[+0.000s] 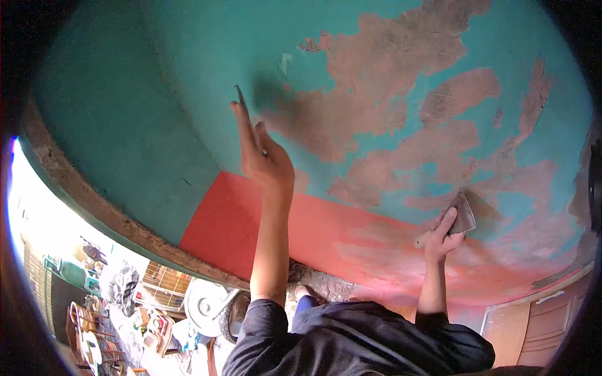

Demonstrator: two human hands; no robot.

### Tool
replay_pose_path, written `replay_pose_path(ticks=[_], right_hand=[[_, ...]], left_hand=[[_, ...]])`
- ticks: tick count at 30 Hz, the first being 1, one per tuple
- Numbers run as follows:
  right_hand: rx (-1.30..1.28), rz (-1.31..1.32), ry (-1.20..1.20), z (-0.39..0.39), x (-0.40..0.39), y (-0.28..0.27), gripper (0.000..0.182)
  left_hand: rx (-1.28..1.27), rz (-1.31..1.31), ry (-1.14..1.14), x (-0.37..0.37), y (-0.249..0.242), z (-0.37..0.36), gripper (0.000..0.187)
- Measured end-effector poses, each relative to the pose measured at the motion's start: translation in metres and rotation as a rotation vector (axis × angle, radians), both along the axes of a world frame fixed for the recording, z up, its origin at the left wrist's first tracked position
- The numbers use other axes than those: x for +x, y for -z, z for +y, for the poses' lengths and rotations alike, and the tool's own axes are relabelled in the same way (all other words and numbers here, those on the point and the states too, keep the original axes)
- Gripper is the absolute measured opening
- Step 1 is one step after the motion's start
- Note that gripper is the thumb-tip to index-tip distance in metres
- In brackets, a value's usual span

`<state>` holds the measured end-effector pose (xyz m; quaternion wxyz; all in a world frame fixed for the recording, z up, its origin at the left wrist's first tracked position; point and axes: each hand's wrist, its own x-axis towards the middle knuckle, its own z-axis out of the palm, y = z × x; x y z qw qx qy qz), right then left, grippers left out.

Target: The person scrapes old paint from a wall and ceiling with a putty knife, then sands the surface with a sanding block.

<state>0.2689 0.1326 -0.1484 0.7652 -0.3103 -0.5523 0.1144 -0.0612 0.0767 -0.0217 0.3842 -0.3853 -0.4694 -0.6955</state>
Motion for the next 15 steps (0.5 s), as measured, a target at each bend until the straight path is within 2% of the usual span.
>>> replay_pose_path(ticks=[1, 3, 6, 7, 9, 11, 15], right_hand=[[-0.027, 0.01, -0.059, -0.004, -0.001, -0.001, 0.027], [-0.045, 0.015, -0.115, -0.008, 0.001, 0.0, 0.026], [-0.063, 0.02, -0.186, -0.007, 0.001, -0.001, 0.025], [-0.049, 0.001, -0.148, -0.007, 0.0, -0.003, 0.025], [-0.027, -0.021, -0.105, -0.001, -0.001, -0.003, 0.024], [-0.004, -0.024, 0.034, 0.012, 0.001, 0.003, 0.023], [-0.007, -0.051, -0.022, 0.012, -0.006, -0.004, 0.025]], left_hand=[[-0.09, 0.049, -0.036, 0.002, -0.002, 0.004, 0.043], [-0.102, 0.058, 0.007, 0.005, 0.009, 0.016, 0.05], [-0.182, 0.223, 0.025, 0.007, 0.021, 0.032, 0.065], [-0.173, 0.219, 0.027, 0.004, 0.019, 0.036, 0.065], [-0.171, 0.251, -0.041, -0.003, 0.006, 0.04, 0.048], [-0.126, 0.313, 0.001, -0.014, -0.027, 0.041, 0.047], [-0.095, 0.393, 0.049, -0.019, -0.028, 0.041, 0.042]])
